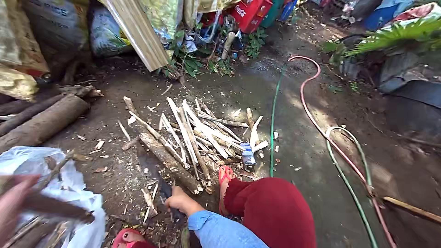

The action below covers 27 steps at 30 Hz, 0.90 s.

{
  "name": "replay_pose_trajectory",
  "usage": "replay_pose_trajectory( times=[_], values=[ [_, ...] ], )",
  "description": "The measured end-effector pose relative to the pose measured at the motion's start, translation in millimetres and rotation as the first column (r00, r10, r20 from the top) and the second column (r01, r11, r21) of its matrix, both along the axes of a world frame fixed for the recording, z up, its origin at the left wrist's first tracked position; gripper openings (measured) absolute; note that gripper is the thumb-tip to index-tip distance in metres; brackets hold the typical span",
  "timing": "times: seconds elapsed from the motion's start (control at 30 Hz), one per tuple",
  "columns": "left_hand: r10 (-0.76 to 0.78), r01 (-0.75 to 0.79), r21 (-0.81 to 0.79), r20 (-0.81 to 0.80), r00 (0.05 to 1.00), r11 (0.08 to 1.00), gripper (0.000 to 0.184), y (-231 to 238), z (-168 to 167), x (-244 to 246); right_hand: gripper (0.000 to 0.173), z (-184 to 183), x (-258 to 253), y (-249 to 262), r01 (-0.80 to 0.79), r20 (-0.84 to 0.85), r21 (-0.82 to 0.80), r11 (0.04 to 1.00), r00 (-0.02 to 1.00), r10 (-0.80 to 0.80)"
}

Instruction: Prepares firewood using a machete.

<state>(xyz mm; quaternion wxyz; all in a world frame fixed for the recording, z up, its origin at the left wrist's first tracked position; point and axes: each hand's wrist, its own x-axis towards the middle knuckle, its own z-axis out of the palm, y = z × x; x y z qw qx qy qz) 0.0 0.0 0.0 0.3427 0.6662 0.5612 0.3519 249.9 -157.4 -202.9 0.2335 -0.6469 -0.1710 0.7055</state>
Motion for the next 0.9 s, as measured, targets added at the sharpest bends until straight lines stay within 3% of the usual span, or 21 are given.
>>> replay_pose_trajectory(
  times=[0.13, 0.33, 0.47, 0.5, 0.57, 0.63, 0.7, 0.77, 0.9],
  values=[
    [-0.032, 0.035, 0.079, -0.035, 0.999, 0.996, 0.05, 7.9, 5.3, 45.4, 0.063, 23.9, 13.9, 9.5, -0.043, 0.161, 0.148, 0.988, 0.987, 0.018],
    [-0.066, 0.048, 0.181, 0.096, 0.993, 0.982, 0.04, 20.3, 52.0, 61.4, 0.061, 66.2, 34.8, 33.3, 0.017, 0.182, 0.343, 0.939, 0.98, -0.084],
    [-0.214, 0.095, 0.406, 0.259, 0.942, 0.909, 0.038, 24.6, 85.5, 63.8, 0.062, 82.4, 31.5, 39.4, 0.081, 0.156, 0.47, 0.879, 0.972, -0.173],
    [-0.225, 0.118, 0.393, 0.238, 0.945, 0.912, 0.041, 30.5, 85.2, 63.9, 0.061, 83.6, 29.1, 38.6, 0.092, 0.149, 0.485, 0.87, 0.971, -0.186],
    [-0.195, 0.162, 0.212, 0.144, 0.97, 0.964, 0.045, 46.9, 68.2, 64.5, 0.057, 88.5, 24.6, 37.0, 0.097, 0.151, 0.504, 0.858, 0.969, -0.198],
    [-0.239, 0.24, -0.017, 0.071, 0.969, 0.971, 0.045, 70.4, 30.4, 64.6, 0.056, 95.7, 22.3, 36.8, 0.094, 0.158, 0.532, 0.842, 0.965, -0.208],
    [-0.229, 0.247, -0.173, 0.117, 0.966, 0.953, 0.053, 74.4, -1.8, 65.4, 0.056, 103.6, 21.4, 34.2, 0.082, 0.181, 0.568, 0.819, 0.958, -0.221],
    [-0.118, 0.16, -0.204, 0.205, 0.972, 0.966, 0.06, 69.4, -20.7, 67.3, 0.056, 113.9, 22.2, 31.6, 0.044, 0.23, 0.592, 0.804, 0.948, -0.222],
    [-0.046, 0.073, -0.202, 0.133, 0.99, 0.977, 0.059, 65.0, -35.9, 62.2, 0.055, 144.8, 20.0, 24.9, -0.036, 0.29, 0.677, 0.735, 0.931, -0.222]
  ],
)
